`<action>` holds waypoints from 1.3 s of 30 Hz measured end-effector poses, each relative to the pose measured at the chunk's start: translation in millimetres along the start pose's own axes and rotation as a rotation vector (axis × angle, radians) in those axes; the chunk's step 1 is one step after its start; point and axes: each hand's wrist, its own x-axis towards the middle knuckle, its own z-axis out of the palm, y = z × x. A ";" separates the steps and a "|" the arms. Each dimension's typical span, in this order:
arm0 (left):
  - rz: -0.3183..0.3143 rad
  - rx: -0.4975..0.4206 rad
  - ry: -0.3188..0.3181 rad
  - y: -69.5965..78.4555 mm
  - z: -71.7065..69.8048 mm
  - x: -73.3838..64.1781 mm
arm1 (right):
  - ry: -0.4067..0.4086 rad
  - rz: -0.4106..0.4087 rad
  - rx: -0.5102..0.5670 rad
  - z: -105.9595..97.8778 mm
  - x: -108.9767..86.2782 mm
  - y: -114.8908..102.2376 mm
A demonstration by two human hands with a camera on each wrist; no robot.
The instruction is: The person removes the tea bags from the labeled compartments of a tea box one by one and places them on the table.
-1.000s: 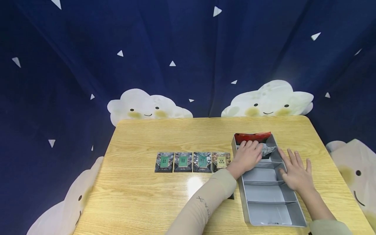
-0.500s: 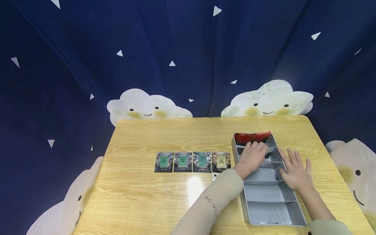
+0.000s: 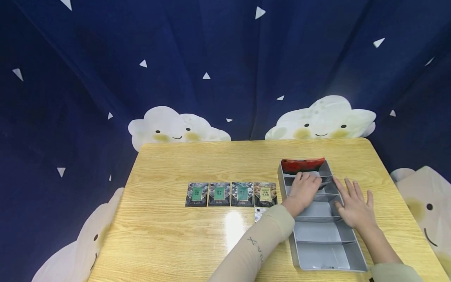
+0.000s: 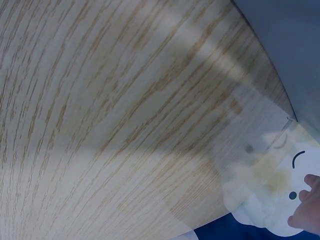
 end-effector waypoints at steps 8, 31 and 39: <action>-0.019 0.022 0.021 0.8 3.1 -2.0 | 0.001 -0.001 0.005 -1.2 -0.2 0.0; -0.073 -0.038 0.259 -21.4 -15.7 -22.7 | -0.004 0.003 0.017 -1.8 0.6 -1.6; -0.064 -0.113 0.386 -38.8 -26.8 -36.5 | -0.001 0.000 0.020 0.1 0.4 -0.4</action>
